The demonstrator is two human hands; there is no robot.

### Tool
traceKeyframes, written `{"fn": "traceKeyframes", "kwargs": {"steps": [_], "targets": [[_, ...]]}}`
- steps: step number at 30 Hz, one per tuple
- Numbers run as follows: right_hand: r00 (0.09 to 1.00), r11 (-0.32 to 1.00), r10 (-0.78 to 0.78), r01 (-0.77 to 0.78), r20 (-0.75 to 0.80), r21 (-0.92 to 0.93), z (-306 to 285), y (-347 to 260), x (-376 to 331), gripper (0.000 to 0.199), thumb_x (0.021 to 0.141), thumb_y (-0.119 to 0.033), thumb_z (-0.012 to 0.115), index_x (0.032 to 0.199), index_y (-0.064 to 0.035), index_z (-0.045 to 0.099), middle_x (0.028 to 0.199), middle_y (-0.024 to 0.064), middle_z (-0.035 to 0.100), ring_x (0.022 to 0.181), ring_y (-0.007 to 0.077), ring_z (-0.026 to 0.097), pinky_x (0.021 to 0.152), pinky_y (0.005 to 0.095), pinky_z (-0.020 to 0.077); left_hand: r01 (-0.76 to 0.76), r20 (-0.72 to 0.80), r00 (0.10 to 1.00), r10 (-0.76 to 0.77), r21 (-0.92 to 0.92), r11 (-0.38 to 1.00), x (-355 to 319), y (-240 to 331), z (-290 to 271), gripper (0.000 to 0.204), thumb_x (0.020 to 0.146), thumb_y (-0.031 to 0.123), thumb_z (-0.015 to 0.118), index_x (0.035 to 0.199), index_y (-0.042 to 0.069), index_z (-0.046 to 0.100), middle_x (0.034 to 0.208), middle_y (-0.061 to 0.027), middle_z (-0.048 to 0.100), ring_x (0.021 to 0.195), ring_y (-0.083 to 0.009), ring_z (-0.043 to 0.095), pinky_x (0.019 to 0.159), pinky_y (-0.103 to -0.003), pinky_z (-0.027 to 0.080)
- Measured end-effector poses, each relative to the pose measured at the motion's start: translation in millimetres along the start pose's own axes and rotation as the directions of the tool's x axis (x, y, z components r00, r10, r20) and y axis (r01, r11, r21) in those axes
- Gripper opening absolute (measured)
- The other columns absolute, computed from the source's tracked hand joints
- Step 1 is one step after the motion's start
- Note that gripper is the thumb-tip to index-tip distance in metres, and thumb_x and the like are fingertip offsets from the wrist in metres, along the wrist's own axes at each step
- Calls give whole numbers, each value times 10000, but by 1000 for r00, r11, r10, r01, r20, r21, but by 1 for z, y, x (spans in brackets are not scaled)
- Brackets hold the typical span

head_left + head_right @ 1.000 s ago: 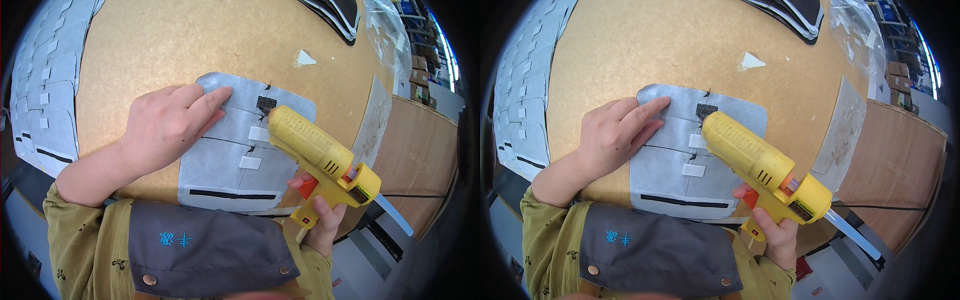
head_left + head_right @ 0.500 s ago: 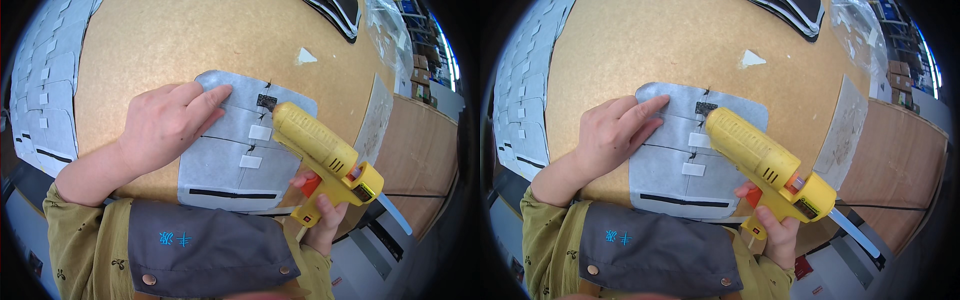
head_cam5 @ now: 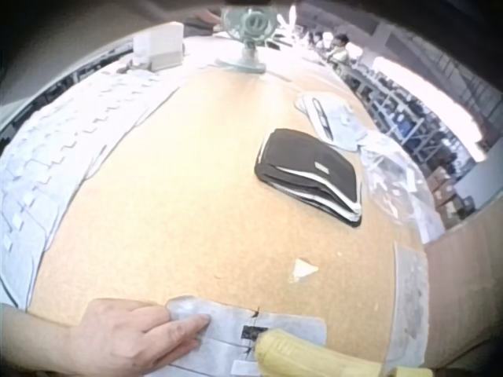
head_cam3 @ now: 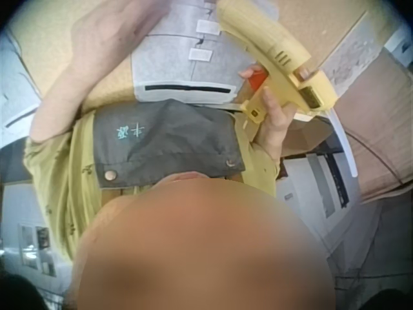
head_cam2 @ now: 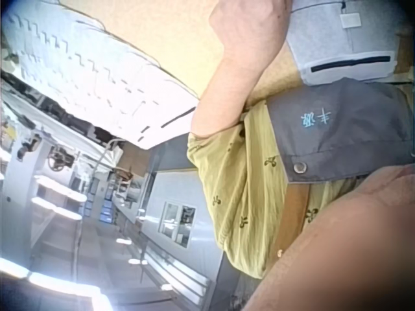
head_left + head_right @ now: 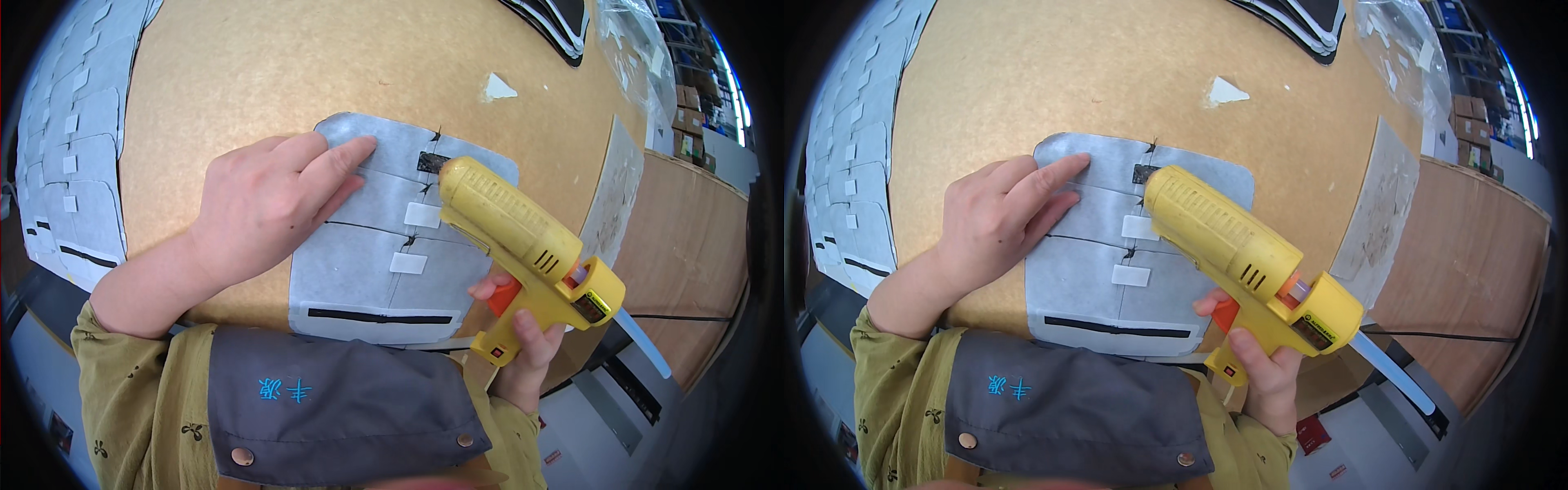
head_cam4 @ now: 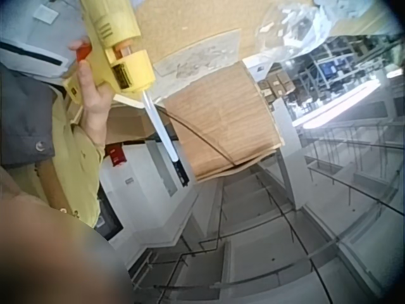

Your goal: Glue components and attach small patches to soft wallet panels using a hot glue gun.

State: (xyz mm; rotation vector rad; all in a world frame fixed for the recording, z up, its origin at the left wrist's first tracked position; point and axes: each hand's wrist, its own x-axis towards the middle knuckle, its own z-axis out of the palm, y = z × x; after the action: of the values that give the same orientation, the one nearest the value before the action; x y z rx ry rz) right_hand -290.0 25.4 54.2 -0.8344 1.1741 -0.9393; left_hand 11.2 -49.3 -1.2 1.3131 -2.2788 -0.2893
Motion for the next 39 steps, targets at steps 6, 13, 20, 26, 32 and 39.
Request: {"fn": "traceKeyframes", "kwargs": {"steps": [6,13,20,26,32,39], "targets": [[1000,999,21,-21,7,-44,-11,1,0,604,873,-136,646,1388,80,416,1100,229,645,1037,321,646,951,469,509,-3,7,1000,3,2,1000,3,0,1,429,782,131,796,1199,131,696,676,-15,494,548,-174,523,469,-316,423],[998,999,-39,38,-42,-13,-11,4,-4,604,871,-132,636,1387,87,411,1091,232,650,1029,317,648,949,467,511,1,-6,1000,-1,0,1000,0,1,1,425,776,123,798,1190,131,701,679,-17,507,554,-182,534,475,-325,426],[981,991,-57,34,-184,-126,-4,3,-1,567,797,-270,702,1171,129,553,927,230,658,887,325,679,820,496,564,-2,4,1000,2,4,1000,1,1,0,424,777,117,799,1190,130,702,683,-21,522,564,-185,546,487,-324,437],[983,993,-46,25,-176,-115,-5,3,-4,551,800,-271,703,1154,128,565,927,234,656,883,326,674,826,500,556,-1,11,1000,1,11,1000,0,1,0,429,780,122,799,1197,132,702,683,-20,523,564,-181,546,489,-324,440],[985,997,-29,16,-168,-80,-4,5,-8,545,805,-265,705,1159,126,565,928,231,658,879,323,674,817,491,555,-6,15,1000,6,16,1000,0,0,0,433,782,122,797,1204,134,699,681,-19,518,560,-181,540,487,-323,438],[988,996,17,-30,-156,-82,3,2,-5,552,795,-260,702,1164,127,566,910,219,671,860,317,677,809,462,561,-2,10,1000,2,12,1000,1,1,0,427,780,121,799,1195,132,700,674,-14,507,555,-173,532,481,-318,433]]}}
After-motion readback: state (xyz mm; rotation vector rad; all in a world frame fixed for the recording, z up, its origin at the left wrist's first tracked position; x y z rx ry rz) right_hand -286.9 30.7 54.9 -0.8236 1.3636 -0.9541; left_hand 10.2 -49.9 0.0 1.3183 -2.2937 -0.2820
